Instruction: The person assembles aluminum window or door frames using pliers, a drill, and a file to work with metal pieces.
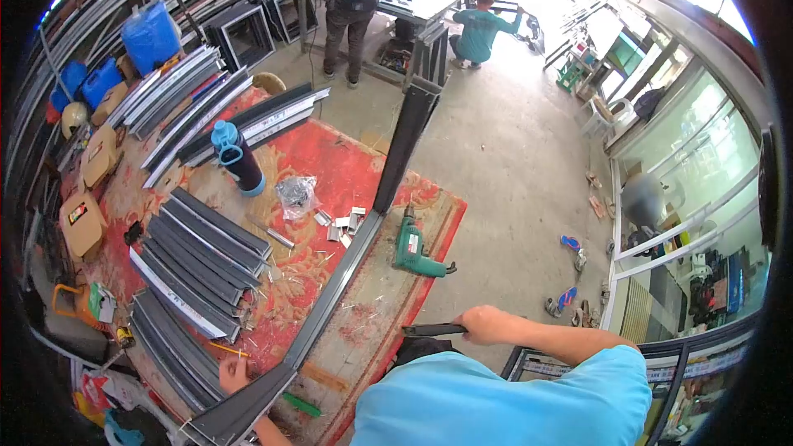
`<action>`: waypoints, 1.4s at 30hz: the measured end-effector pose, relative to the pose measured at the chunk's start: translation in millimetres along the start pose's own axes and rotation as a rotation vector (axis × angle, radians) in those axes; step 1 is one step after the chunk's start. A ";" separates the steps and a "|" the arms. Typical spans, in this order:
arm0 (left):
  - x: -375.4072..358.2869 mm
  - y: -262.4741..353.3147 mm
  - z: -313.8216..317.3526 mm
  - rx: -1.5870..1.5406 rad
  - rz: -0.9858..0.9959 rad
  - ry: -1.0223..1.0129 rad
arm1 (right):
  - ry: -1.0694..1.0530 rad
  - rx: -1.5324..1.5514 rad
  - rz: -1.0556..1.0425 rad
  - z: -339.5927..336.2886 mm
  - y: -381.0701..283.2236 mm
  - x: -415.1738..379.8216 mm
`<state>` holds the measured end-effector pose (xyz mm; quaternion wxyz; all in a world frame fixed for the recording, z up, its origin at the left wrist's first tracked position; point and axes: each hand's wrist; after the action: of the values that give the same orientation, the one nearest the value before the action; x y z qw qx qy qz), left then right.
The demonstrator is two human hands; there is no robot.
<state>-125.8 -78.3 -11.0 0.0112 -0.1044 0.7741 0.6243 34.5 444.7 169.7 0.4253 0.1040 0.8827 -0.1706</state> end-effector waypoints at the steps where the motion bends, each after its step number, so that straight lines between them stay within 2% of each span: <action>1: -14.5 -24.6 -21.9 -0.058 -0.016 -0.023 | 0.027 0.020 -0.065 5.2 -0.8 5.3; 3: -80.7 -2.5 -3.4 -0.696 -0.226 0.472 | 0.047 0.131 -0.172 0.6 -14.2 5.1; 4: -101.5 -14.2 -17.9 -0.508 -0.191 0.287 | 0.056 0.136 -0.178 2.9 -17.0 9.9; 5: -119.5 -21.1 -30.2 -0.317 -0.155 0.106 | 0.097 0.200 -0.280 9.0 -18.4 15.9; 6: -148.2 20.5 -14.3 -0.364 -0.321 0.169 | 0.140 0.260 -0.383 11.3 -20.4 22.1; 7: -179.8 58.0 5.5 -0.409 -0.489 0.232 | 0.147 0.262 -0.391 11.0 -24.9 26.7; 9: -226.0 -6.0 -3.2 0.284 0.092 -0.133 | 0.119 0.320 -0.462 12.1 -35.5 35.2; 11: -247.4 6.7 33.8 -0.505 -0.657 0.096 | 0.095 0.362 -0.480 13.0 -44.3 41.5; 13: -251.8 16.4 64.8 -0.544 -0.678 0.067 | 0.081 0.408 -0.488 12.7 -51.6 45.6; 15: -228.1 81.1 108.6 0.152 -0.147 -0.079 | 0.039 0.355 -0.597 6.8 -53.5 46.9; 17: -188.7 107.7 142.6 -0.572 -0.359 0.027 | 0.040 0.397 -0.637 -0.7 -56.3 43.5; 19: -163.5 143.0 177.2 -0.722 -0.195 0.158 | 0.032 0.421 -0.691 -1.5 -55.6 42.7; 20: -152.4 136.3 177.7 -0.721 -0.189 0.163 | 0.034 0.441 -0.702 -1.1 -54.7 45.2; 22: -120.1 119.6 174.5 -0.981 -0.090 0.029 | 0.032 0.454 -0.726 -2.9 -55.3 46.8; 24: -115.4 148.2 184.8 -0.970 -0.071 0.059 | 0.221 0.554 -0.883 -6.5 -53.6 43.1; 25: -114.0 159.6 189.4 -0.961 -0.070 0.077 | 0.210 0.545 -0.901 -9.7 -53.9 39.5; 27: -110.4 163.8 192.9 -0.999 -0.072 0.056 | 0.134 0.542 -0.777 -18.1 -52.7 32.1; 31: -109.2 174.6 201.7 -0.988 -0.081 0.032 | 0.179 0.627 -0.793 2.0 -44.0 47.5; 39: -111.0 182.3 197.8 -0.928 -0.050 0.084 | 0.008 0.549 -0.728 -1.4 -47.7 56.2; 42: -111.9 182.9 194.2 -0.943 -0.035 0.105 | -0.014 0.535 -0.790 -12.0 -51.6 53.9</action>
<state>-70.4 162.7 139.1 -0.0660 -0.1423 0.4039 0.9012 -24.3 404.0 145.2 0.2920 -0.1348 0.7768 -0.5414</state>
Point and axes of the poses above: each hand's wrist, its own x-axis towards the middle knuckle, its own z-axis out of the palm, y = z × x, and after that the axes turned 1 degree about -x, right-handed
